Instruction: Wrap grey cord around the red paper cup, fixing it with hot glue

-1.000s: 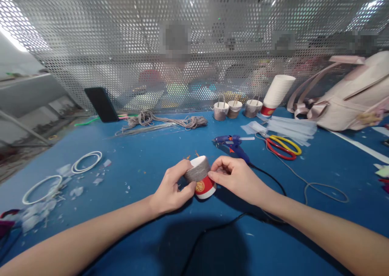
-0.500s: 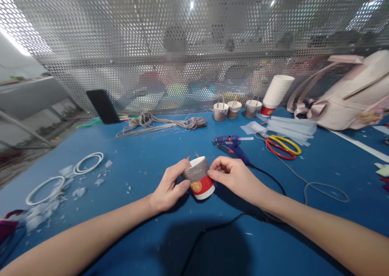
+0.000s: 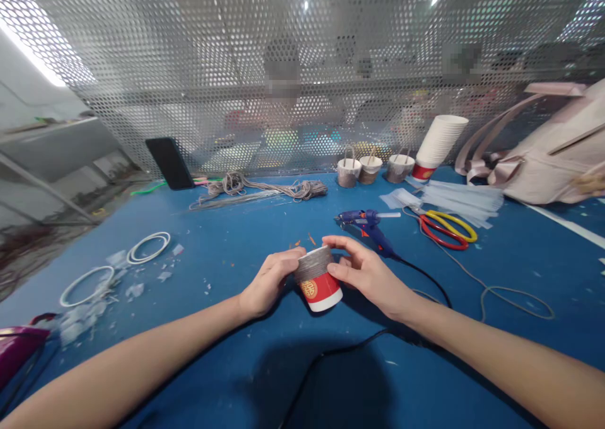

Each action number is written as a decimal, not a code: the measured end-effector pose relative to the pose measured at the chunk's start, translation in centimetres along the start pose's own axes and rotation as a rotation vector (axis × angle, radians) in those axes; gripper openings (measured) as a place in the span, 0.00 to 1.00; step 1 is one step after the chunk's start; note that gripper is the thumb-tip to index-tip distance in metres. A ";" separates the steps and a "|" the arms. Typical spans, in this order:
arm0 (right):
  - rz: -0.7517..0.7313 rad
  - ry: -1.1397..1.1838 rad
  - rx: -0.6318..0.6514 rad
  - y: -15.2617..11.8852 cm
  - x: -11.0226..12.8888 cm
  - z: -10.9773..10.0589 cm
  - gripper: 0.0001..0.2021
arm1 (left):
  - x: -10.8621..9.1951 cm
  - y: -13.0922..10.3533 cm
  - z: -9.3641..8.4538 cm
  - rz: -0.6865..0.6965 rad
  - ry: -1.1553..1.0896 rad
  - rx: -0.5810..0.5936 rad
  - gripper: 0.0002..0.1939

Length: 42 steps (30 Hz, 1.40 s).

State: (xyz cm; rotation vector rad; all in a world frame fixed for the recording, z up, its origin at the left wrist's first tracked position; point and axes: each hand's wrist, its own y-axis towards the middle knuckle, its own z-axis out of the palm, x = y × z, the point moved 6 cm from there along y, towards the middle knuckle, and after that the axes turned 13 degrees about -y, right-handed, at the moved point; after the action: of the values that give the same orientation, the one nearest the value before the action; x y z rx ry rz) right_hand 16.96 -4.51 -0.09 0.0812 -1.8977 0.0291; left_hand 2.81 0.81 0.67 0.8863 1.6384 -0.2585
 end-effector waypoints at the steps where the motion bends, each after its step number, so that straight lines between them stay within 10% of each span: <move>1: -0.009 0.018 0.022 0.0 -0.1 0.1 0.20 | 0.1 0.1 0.2 -0.021 -0.085 0.037 0.19; 11: -0.081 -0.093 -0.152 0.6 0.2 -1.0 0.15 | -1.7 1.0 -0.7 0.113 0.056 -0.039 0.13; 18: -0.362 -0.151 -0.256 0.3 0.9 -0.9 0.08 | -4.2 1.0 -0.6 0.443 0.281 0.032 0.13; 27: -0.537 -0.267 -0.255 0.3 0.8 -0.9 0.09 | -3.4 0.8 -0.1 0.580 0.459 0.041 0.16; 42: -0.353 -0.263 -0.313 0.8 -0.2 -0.8 0.05 | -2.8 0.8 -0.7 0.501 0.520 -0.133 0.07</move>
State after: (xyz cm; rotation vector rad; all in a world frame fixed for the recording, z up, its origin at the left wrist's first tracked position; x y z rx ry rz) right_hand 17.67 -3.68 0.01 0.2135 -2.1011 -0.5402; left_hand 2.85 0.65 3.65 1.2948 1.8037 0.4587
